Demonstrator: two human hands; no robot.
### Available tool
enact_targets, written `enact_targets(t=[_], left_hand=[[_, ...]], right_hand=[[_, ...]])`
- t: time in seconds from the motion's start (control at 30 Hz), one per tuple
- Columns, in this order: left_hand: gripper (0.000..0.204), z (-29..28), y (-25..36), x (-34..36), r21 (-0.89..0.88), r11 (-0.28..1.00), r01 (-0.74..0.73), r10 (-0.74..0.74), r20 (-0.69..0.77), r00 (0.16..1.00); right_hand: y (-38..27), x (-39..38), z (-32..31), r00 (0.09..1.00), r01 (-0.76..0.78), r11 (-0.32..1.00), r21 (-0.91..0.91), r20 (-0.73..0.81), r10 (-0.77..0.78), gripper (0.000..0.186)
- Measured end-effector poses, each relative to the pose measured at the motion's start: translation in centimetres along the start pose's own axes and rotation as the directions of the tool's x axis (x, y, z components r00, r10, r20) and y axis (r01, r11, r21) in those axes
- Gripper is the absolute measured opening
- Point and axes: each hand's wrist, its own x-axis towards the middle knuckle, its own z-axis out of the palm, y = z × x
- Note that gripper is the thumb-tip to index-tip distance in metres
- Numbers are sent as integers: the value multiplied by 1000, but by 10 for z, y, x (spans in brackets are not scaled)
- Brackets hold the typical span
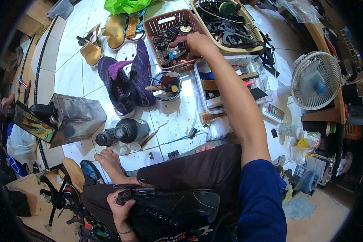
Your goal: Repairing a shoe by applying glue to the sole and securing it with binder clips.
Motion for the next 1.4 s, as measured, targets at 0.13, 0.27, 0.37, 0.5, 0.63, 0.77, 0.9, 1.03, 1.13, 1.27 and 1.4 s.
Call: enact_targets(t=[0.13,0.27,0.37,0.5,0.63,0.77,0.9,1.03,1.13,1.27,1.4], left_hand=[[26,-1,-2,0,4,1000,22,-22,6,1000],[26,0,-3,1,-19,1000,25,-25,8,1000],[25,1,-2,1,-27,1000,15,-14,5,1000],[26,1,-1,1,-16,1000,15,-15,-1,1000],[26,1,-1,1,-25,999,31,-31,2,1000],[25,-1,-1,2,5,1000,14,-14,31,999],[24,-2,-2,2,9,1000,14,-15,39,999],[25,-1,-2,1,1,1000,27,-27,22,999],[26,0,-2,1,8,1000,11,-11,7,1000],[26,1,-2,0,34,999,-34,35,-18,999],[25,1,-5,1,6,1000,-9,9,3,1000]], right_hand=[[9,8,-18,928,60,992,112,-371,-14,32],[6,9,-15,986,9,996,85,-169,5,36],[-3,9,7,970,49,991,-127,241,-17,27],[1,15,22,960,69,994,-82,278,-44,25],[12,16,24,928,148,980,136,323,-185,19],[14,13,20,937,178,977,115,284,-204,22],[6,10,5,984,56,998,-36,170,-49,31],[-19,13,-3,929,165,968,188,-358,-89,39],[-41,14,13,938,256,944,209,-289,-191,38],[-34,19,17,892,286,912,295,-429,-141,37],[-13,18,3,973,109,989,98,-214,-86,29]])
